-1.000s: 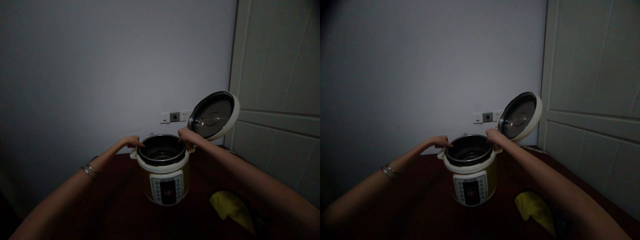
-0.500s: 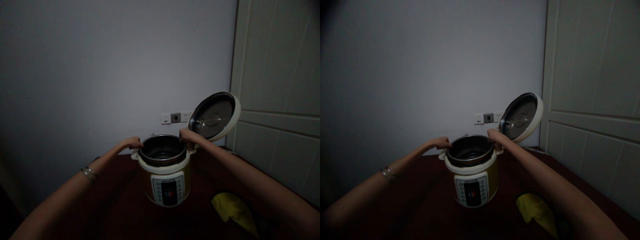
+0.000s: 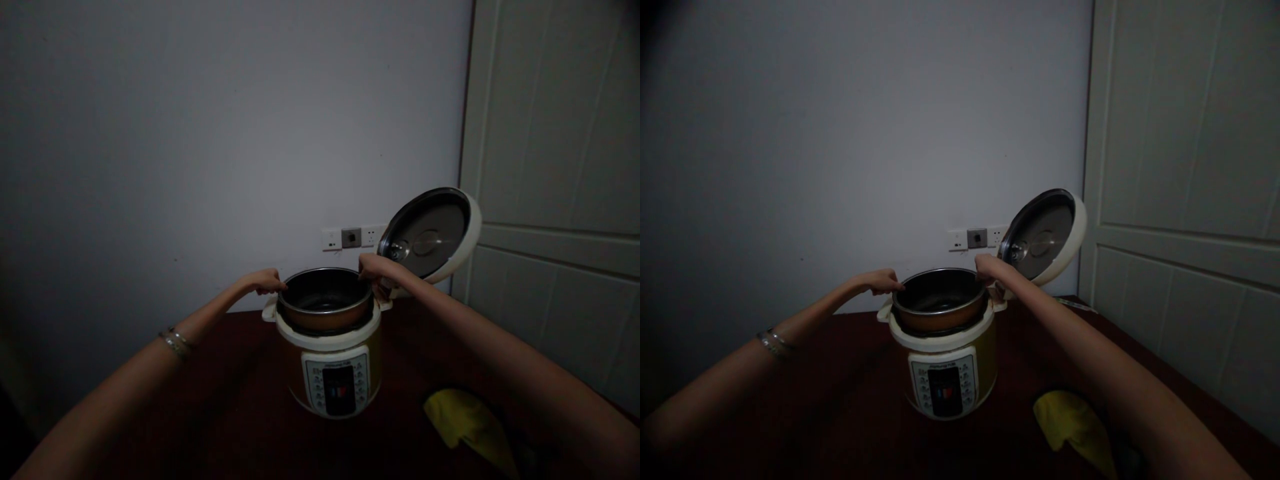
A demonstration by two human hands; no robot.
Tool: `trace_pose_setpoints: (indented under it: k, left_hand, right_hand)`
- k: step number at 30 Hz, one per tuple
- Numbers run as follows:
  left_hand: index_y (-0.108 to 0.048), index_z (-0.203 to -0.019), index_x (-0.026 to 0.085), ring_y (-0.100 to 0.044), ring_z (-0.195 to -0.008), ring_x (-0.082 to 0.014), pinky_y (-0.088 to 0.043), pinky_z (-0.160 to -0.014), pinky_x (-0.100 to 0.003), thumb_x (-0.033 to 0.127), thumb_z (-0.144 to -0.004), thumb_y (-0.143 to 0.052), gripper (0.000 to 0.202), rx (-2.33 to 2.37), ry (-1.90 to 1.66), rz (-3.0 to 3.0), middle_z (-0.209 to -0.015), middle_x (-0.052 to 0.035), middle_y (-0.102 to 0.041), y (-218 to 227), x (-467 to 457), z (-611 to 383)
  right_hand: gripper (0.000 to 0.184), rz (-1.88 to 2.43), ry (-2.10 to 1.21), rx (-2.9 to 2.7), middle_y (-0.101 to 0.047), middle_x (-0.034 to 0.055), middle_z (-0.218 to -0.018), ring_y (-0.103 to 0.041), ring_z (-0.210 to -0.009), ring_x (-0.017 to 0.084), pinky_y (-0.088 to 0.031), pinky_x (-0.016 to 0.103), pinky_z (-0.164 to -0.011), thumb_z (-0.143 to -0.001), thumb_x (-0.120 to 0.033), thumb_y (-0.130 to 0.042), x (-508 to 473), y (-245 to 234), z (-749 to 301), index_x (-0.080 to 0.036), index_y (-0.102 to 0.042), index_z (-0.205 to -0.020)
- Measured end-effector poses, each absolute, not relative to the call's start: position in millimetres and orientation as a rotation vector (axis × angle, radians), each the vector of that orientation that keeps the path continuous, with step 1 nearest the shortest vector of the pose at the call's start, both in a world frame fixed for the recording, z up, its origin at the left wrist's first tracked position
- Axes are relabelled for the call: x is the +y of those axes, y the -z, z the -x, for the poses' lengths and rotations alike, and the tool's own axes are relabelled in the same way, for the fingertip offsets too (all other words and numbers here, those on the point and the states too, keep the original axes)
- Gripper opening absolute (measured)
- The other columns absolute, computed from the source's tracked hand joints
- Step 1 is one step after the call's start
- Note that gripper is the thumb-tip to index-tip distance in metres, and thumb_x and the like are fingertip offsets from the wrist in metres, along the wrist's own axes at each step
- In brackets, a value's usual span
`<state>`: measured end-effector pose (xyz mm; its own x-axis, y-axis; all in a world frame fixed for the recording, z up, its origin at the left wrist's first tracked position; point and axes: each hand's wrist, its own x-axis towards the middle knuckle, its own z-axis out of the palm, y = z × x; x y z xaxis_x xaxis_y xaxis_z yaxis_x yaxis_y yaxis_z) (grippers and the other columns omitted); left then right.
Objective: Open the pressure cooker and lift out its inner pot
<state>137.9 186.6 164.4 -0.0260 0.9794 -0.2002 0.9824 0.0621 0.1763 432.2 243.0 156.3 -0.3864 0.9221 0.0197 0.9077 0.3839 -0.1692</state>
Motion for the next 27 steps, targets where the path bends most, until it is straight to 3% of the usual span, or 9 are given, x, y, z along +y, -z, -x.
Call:
trace_pose_setpoints:
  k: [6,14,22,27]
  left_hand:
    - [-0.043,-0.05,0.018,-0.034,-0.04,-0.0069,-0.028,-0.042,-0.024,0.051,-0.07,-0.058,0.041,2.08,-0.047,-1.98,-0.046,0.0038,-0.039,-187,187,-139]
    - [-0.042,-0.05,0.018,-0.032,-0.042,-0.0075,-0.028,-0.045,-0.025,0.047,-0.071,-0.057,0.038,2.101,-0.166,-1.994,-0.047,0.0037,-0.036,-225,189,-138]
    - [-0.04,-0.049,0.02,-0.029,-0.044,-0.008,-0.023,-0.044,-0.025,0.047,-0.068,-0.059,0.039,2.044,-0.332,-2.011,-0.047,0.0033,-0.032,-266,189,-129]
    - [-0.044,-0.052,0.019,-0.032,-0.045,-0.0086,-0.024,-0.045,-0.025,0.047,-0.069,-0.058,0.036,2.135,-0.39,-2.004,-0.049,0.0019,-0.035,-296,171,-113]
  right_hand:
    - [0.018,1.669,-0.308,-2.46,-0.072,0.0128,-0.077,-0.067,-0.06,0.016,-0.052,0.021,-0.051,-0.074,-0.014,-0.067,242,-177,-435,-0.004,-0.07,-0.088]
    - [0.018,1.642,-0.314,-2.398,-0.071,0.0111,-0.075,-0.064,-0.057,0.014,-0.051,0.021,-0.05,-0.073,-0.016,-0.069,244,-216,-438,-0.004,-0.069,-0.086]
    - [0.008,1.593,-0.299,-2.316,-0.064,0.0042,-0.056,-0.064,-0.061,0.016,-0.052,0.023,-0.054,-0.071,-0.014,-0.071,236,-264,-437,-0.007,-0.068,-0.068]
    - [0.014,1.48,-0.379,-2.277,-0.056,-0.0008,-0.048,-0.061,-0.058,0.012,-0.052,0.02,-0.056,-0.073,-0.011,-0.069,234,-292,-423,-0.009,-0.063,-0.06]
